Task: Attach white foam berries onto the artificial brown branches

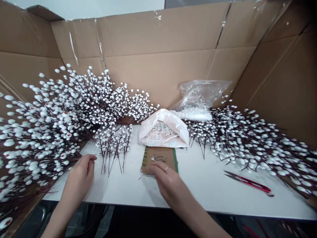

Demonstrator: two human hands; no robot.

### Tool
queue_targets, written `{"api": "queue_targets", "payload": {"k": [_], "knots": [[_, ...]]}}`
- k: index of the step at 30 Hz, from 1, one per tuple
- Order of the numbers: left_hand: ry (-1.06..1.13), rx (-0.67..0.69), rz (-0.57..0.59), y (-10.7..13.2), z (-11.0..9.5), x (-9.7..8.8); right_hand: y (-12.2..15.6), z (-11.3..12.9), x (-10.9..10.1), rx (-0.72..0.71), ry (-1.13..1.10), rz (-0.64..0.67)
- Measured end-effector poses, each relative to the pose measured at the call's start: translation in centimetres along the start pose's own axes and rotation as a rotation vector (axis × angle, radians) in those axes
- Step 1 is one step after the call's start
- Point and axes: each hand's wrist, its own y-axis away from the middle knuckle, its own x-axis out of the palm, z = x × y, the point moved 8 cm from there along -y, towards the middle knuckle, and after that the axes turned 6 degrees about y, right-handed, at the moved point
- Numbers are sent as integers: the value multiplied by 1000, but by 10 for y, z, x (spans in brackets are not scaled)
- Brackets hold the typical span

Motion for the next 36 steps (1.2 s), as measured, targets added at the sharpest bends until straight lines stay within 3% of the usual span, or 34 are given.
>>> {"api": "queue_targets", "payload": {"k": [4,10,14,17,21,26,31,36], "knots": [[64,159,-89,-21,-43,-24,6,-32,-55,-2,55,-167],[190,501,-239,-64,-151,-54,-25,-49,-114,-38,166,-351],[193,709,-268,-91,-207,-42,-50,-62,-126,-89,266,-475],[130,832,-277,-103,-229,-20,-59,-82,-125,-115,327,-550],[17,913,-321,-114,-237,-4,-64,-112,-114,-116,359,-567],[127,757,-351,-129,-221,-16,-56,-138,-101,-59,317,-607],[53,740,-300,-124,-205,-5,-46,-147,-97,-25,327,-616],[-51,747,-232,-117,-173,18,-42,-150,-94,43,266,-571]]}}
